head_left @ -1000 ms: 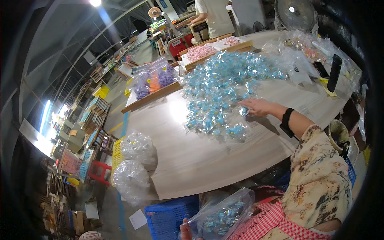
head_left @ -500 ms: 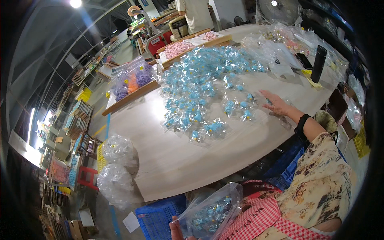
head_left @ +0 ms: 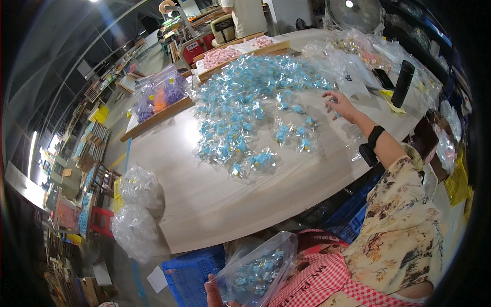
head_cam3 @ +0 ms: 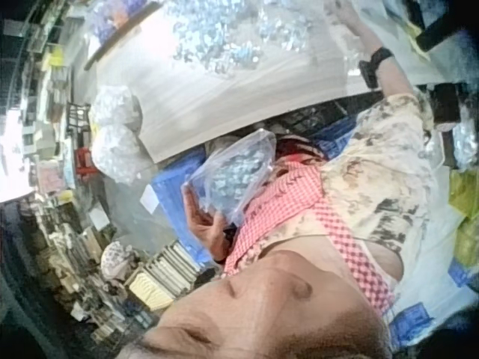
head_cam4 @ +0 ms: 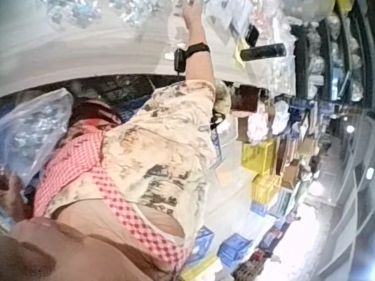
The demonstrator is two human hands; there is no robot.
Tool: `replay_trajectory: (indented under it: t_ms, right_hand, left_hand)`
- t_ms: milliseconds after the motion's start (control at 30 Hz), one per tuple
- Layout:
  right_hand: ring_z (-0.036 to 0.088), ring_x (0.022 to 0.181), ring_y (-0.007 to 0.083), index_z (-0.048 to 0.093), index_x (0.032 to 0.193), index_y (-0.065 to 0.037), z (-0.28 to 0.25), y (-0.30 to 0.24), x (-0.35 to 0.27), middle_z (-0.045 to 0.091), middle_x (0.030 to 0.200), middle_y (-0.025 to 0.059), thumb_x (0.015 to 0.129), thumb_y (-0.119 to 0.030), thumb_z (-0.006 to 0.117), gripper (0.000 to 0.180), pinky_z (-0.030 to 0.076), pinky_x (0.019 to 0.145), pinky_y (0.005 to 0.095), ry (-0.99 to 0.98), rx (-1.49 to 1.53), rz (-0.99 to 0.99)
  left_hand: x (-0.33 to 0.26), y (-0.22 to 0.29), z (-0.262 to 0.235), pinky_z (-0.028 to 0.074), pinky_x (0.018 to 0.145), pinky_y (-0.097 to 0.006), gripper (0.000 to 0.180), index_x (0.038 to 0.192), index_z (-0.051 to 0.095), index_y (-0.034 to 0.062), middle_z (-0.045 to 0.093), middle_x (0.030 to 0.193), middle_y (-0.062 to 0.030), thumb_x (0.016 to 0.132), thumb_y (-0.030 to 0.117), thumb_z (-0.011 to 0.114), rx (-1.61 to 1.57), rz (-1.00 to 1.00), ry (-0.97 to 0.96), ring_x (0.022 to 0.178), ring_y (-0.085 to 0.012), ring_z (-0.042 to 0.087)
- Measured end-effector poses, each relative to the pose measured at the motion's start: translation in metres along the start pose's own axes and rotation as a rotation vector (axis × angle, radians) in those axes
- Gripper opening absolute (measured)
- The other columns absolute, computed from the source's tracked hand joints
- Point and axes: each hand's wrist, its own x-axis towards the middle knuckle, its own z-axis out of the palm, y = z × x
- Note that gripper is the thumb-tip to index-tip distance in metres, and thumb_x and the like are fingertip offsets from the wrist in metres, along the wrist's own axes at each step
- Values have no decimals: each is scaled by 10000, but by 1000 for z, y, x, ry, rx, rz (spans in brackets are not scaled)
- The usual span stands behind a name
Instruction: Sorting and packing small blue packaged items into a plastic bag.
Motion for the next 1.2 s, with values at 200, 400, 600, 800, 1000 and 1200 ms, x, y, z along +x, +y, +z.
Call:
replay_trajectory:
  t_ms: [200,400,600,800,1000,1200]
  right_hand:
    - [557,715,119,575,1151,-142,25,-38,71,584,893,44,844,-154,596,308,493,530,298,-126,-460,-240]
    - [558,1043,354,511,1285,-222,73,-66,129,603,1111,169,722,-404,742,636,467,872,438,-143,-963,-520]
    - [559,1064,361,495,1297,-218,97,-31,140,591,1180,160,664,-493,767,741,457,901,422,-346,-1002,-318]
    - [575,1040,335,552,1218,-166,88,-11,138,605,1163,130,731,-365,748,561,464,882,407,-302,-678,-370]
    - [498,612,116,569,1144,-142,61,-21,113,562,759,30,752,-282,754,455,420,537,284,-1,-173,-287]
    - [365,496,53,558,1130,-129,63,-98,50,440,630,-58,798,-208,731,383,311,442,230,-155,141,-343]
  left_hand:
    - [2,6,8,456,807,-234,822,1436,182,-51,212,1503,-182,703,-140,546,-44,-202,88,1210,-181,444]
    - [17,33,29,350,519,-164,834,1439,200,-30,255,1499,-139,688,-163,537,-13,-63,68,685,-22,433]
    - [11,15,22,306,445,-169,824,1432,218,-34,288,1487,-129,679,-170,524,58,-171,98,525,-10,320]
    - [19,23,27,293,418,-173,824,1431,218,-36,293,1485,-135,679,-166,530,-21,-238,151,505,-16,284]
    - [26,35,30,279,421,-174,821,1435,222,-22,288,1488,-129,687,-158,533,38,-74,20,510,-11,264]
    - [26,34,29,261,447,-180,813,1438,227,-14,286,1493,-107,706,-150,553,-132,-22,-3,539,-22,222]
